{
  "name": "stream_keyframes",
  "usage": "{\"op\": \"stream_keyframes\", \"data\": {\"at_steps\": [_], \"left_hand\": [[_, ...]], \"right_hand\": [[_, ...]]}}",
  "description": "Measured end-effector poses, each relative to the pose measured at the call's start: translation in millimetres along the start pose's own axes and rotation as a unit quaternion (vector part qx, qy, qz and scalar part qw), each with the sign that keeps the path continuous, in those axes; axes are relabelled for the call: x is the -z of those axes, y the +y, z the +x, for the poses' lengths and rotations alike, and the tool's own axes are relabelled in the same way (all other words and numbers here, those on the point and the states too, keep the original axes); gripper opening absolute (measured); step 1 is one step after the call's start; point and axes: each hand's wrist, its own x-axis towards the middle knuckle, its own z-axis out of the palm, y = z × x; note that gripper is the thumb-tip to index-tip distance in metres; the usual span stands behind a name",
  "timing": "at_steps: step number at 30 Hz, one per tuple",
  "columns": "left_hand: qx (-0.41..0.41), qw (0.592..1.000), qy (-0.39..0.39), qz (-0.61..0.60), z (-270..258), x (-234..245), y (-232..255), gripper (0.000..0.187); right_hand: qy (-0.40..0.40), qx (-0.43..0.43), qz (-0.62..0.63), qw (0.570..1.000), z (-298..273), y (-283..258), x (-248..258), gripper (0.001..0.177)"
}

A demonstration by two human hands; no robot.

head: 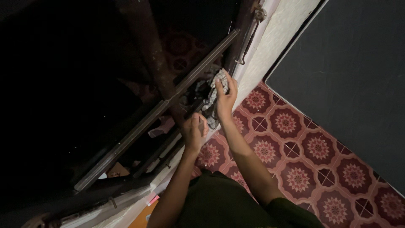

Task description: The person wipes the dark frame of a door and its handle using a cloth, cleaning different sections of the frame and the latch area.

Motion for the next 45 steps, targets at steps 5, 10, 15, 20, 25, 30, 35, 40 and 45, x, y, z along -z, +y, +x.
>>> {"op": "stream_keyframes", "data": {"at_steps": [5, 10, 15, 20, 25, 30, 35, 40, 45], "left_hand": [[-0.026, 0.999, 0.002, 0.032, -3.7, 6.0, 3.1, 0.054], [-0.036, 0.999, -0.006, 0.032, -8.1, 8.9, 4.6, 0.055], [-0.015, 1.000, 0.008, 0.005, -10.1, 11.0, 5.9, 0.052], [-0.011, 0.999, 0.010, 0.029, -13.5, 13.9, 8.3, 0.053], [-0.004, 1.000, 0.021, 0.020, -16.5, 14.4, 7.6, 0.051], [0.028, 0.999, 0.033, 0.030, -24.1, 9.5, 10.1, 0.051], [0.031, 0.999, 0.027, 0.034, -31.3, 4.6, 13.6, 0.053], [0.016, 0.998, 0.021, 0.049, -34.4, 1.4, 13.3, 0.060], [-0.018, 0.998, 0.007, 0.066, -38.2, 2.6, 14.3, 0.061]], "right_hand": [[-0.003, 0.080, -0.022, 0.997, 8.2, -21.6, -4.4, 0.037], [-0.032, 0.148, -0.061, 0.987, -7.5, -37.2, -11.4, 0.040], [-0.080, 0.197, -0.066, 0.975, -25.5, -51.9, -8.7, 0.045], [-0.076, 0.207, -0.080, 0.972, -15.0, -63.1, -8.4, 0.041], [-0.074, 0.213, -0.095, 0.970, -12.5, -69.5, -9.0, 0.042], [-0.084, 0.205, -0.110, 0.969, -19.9, -70.0, -5.5, 0.040], [-0.077, 0.200, -0.118, 0.970, -25.1, -75.4, -4.9, 0.040], [-0.066, 0.207, -0.109, 0.970, -14.6, -88.0, -4.5, 0.040], [-0.064, 0.214, -0.094, 0.970, -18.9, -83.1, -5.5, 0.043]]}}
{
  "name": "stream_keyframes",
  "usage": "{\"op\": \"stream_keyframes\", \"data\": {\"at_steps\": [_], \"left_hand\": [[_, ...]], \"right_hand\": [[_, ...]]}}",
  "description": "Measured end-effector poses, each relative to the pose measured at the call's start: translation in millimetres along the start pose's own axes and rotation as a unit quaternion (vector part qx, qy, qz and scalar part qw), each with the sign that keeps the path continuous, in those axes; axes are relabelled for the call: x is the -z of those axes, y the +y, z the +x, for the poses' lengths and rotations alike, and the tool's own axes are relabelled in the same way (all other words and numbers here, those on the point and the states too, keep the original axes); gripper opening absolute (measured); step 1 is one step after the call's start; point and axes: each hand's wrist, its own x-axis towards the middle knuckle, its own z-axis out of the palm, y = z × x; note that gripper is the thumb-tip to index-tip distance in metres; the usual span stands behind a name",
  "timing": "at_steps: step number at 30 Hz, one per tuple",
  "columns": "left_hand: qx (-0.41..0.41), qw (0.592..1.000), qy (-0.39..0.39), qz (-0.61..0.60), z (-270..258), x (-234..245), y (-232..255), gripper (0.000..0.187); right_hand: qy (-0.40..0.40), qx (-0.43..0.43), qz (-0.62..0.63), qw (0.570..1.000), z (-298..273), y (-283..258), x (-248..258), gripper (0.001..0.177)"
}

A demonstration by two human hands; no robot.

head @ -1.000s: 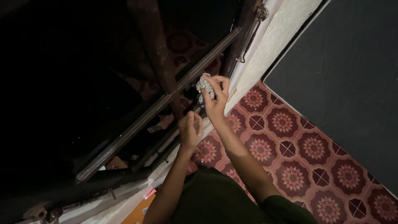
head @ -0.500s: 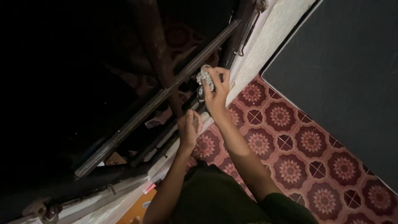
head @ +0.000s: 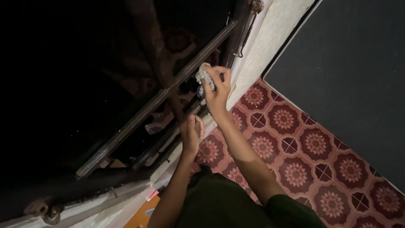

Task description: The person wipes the dark frame of a door and its handle using a cloth, cleaning different sections of the frame and the latch area.

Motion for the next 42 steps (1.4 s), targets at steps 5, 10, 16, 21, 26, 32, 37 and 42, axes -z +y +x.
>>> {"op": "stream_keyframes", "data": {"at_steps": [5, 10, 16, 21, 26, 32, 37, 42], "left_hand": [[0.031, 0.998, 0.041, -0.033, 6.7, 2.4, -2.9, 0.054], [0.024, 0.998, 0.051, -0.042, 8.6, 7.1, -10.8, 0.053], [0.013, 0.998, 0.050, -0.043, 7.0, 8.3, -16.0, 0.056], [0.026, 0.996, 0.057, -0.056, 2.3, 7.5, -19.0, 0.055], [0.012, 0.997, 0.044, -0.063, 5.2, 5.6, -25.8, 0.053], [0.033, 0.997, 0.035, -0.060, 9.8, 5.5, -26.8, 0.056], [0.034, 0.997, 0.035, -0.062, 12.3, 10.0, -19.7, 0.056], [0.047, 0.996, 0.079, 0.021, 8.4, 10.8, -5.8, 0.059]], "right_hand": [[-0.012, -0.018, 0.022, 1.000, -23.3, 7.7, -5.5, 0.041], [0.024, -0.030, 0.022, 0.999, -18.1, 30.4, -10.8, 0.035], [0.077, -0.097, 0.015, 0.992, -1.6, 59.3, -11.0, 0.031], [0.070, -0.126, 0.008, 0.990, -8.2, 80.0, -6.3, 0.031], [0.051, -0.141, -0.046, 0.988, -29.1, 84.0, -12.1, 0.034], [0.010, -0.080, -0.069, 0.994, -45.2, 73.8, -11.0, 0.031], [0.029, -0.052, -0.056, 0.997, -27.8, 68.4, -10.4, 0.027], [0.045, -0.076, -0.062, 0.994, -16.0, 70.8, -10.6, 0.030]]}}
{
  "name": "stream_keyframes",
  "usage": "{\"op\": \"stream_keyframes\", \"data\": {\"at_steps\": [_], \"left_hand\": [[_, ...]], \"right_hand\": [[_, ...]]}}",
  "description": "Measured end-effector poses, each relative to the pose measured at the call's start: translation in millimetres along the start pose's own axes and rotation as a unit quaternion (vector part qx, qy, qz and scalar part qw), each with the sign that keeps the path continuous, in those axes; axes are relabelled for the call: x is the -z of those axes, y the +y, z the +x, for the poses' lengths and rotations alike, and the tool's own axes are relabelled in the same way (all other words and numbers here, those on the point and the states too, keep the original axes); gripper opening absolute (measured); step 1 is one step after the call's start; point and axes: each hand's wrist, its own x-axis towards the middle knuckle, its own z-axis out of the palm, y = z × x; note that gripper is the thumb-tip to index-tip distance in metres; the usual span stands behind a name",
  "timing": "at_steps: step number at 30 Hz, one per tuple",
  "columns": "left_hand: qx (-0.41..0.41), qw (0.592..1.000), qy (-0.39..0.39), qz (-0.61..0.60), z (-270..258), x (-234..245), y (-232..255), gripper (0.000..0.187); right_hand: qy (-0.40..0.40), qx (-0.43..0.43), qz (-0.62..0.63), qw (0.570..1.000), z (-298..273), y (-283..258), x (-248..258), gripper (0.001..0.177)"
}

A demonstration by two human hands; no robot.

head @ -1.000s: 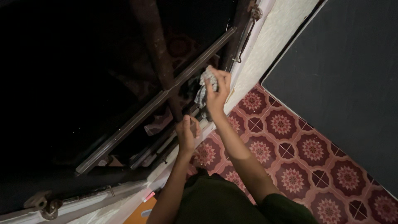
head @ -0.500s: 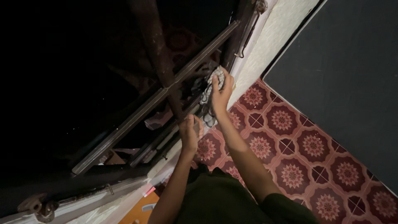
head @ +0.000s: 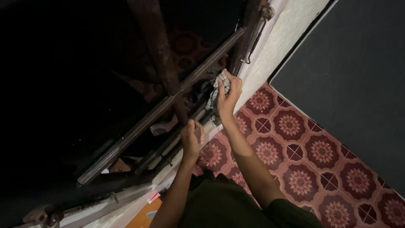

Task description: The person wipes the dark frame of a door and its handle using a cloth, cleaning different sections of the frame and the latch area.

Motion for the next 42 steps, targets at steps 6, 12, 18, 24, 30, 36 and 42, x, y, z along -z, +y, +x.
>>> {"op": "stream_keyframes", "data": {"at_steps": [6, 12, 18, 24, 30, 36, 42], "left_hand": [[0.015, 1.000, -0.008, -0.003, -10.2, 3.2, 7.9, 0.059], [0.034, 0.999, 0.000, -0.014, -10.5, 2.2, -0.1, 0.057], [0.048, 0.998, 0.005, -0.030, -14.0, 1.9, -10.3, 0.054], [-0.005, 1.000, -0.005, -0.029, -11.4, 1.1, -16.2, 0.053], [0.042, 0.996, 0.011, -0.076, -10.9, -0.7, -16.2, 0.048], [0.028, 0.996, -0.002, -0.081, -12.1, -3.1, -17.7, 0.051], [0.038, 0.998, -0.003, -0.051, -15.3, 1.9, -22.2, 0.055]], "right_hand": [[-0.018, -0.025, 0.000, 1.000, -18.0, -2.4, -2.6, 0.032], [-0.058, 0.001, 0.049, 0.997, -52.9, -4.8, -1.2, 0.030], [-0.092, 0.031, 0.072, 0.993, -71.5, -12.4, 2.7, 0.036], [-0.095, 0.080, 0.085, 0.989, -71.1, -16.1, 4.9, 0.037], [-0.072, 0.014, 0.079, 0.994, -56.9, -8.8, 4.0, 0.033], [-0.035, -0.002, 0.029, 0.999, -35.2, 8.8, 5.9, 0.033], [0.009, -0.069, 0.043, 0.997, -19.5, 39.9, -2.2, 0.032]]}}
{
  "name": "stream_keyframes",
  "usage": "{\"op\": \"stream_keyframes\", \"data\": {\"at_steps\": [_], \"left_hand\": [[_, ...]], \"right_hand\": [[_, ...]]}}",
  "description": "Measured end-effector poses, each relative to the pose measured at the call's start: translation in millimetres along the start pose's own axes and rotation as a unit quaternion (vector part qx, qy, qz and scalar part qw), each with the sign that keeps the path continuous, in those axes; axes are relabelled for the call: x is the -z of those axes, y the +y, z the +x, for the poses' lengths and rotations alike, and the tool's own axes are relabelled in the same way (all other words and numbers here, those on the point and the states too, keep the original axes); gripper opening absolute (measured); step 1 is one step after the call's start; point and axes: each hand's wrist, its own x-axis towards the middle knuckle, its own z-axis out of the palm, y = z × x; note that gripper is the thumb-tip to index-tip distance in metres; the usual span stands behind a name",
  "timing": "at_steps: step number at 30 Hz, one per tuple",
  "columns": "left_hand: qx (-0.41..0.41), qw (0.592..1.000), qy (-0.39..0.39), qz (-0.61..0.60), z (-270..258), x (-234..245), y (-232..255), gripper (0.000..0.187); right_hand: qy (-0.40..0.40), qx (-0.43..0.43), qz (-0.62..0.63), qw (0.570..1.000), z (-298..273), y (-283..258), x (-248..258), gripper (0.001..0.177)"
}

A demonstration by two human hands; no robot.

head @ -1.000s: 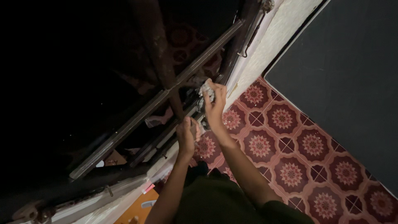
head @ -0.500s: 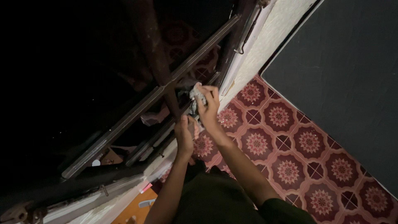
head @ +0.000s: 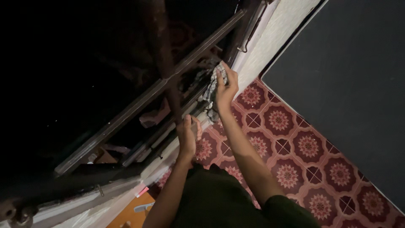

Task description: The person wipes the dark frame of a door and its handle using a cloth, cleaning different sections of the frame and the latch area.

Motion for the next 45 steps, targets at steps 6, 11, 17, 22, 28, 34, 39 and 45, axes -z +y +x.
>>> {"op": "stream_keyframes", "data": {"at_steps": [6, 11, 17, 22, 28, 34, 39, 45], "left_hand": [[-0.020, 1.000, 0.009, 0.021, -2.9, 3.9, 4.8, 0.056], [-0.041, 0.999, 0.000, 0.011, -8.8, 8.7, 9.0, 0.056], [-0.030, 0.999, 0.014, 0.015, -16.9, 23.5, 11.4, 0.057], [-0.019, 1.000, -0.002, -0.024, -16.9, 30.8, 22.6, 0.052], [-0.005, 0.999, -0.009, -0.036, -24.2, 32.1, 39.6, 0.052], [-0.004, 1.000, 0.000, -0.009, -35.4, 41.1, 48.6, 0.056], [-0.015, 1.000, -0.005, -0.003, -38.8, 53.2, 51.3, 0.058], [-0.013, 1.000, -0.008, 0.002, -53.1, 62.8, 54.4, 0.058]], "right_hand": [[-0.001, 0.000, -0.004, 1.000, -8.9, -7.0, -1.3, 0.034], [-0.005, 0.030, -0.037, 0.999, -26.6, -25.8, -3.0, 0.037], [-0.036, 0.045, 0.026, 0.998, -61.9, -52.7, -7.5, 0.040], [-0.079, 0.087, 0.043, 0.992, -89.3, -75.7, -6.7, 0.048], [-0.098, 0.090, 0.042, 0.990, -104.0, -80.3, -6.5, 0.049], [-0.092, 0.044, 0.041, 0.994, -114.8, -82.9, 0.8, 0.046], [-0.055, 0.018, 0.021, 0.998, -124.7, -90.2, 7.4, 0.041], [-0.028, 0.032, -0.007, 0.999, -139.3, -107.8, 23.1, 0.038]]}}
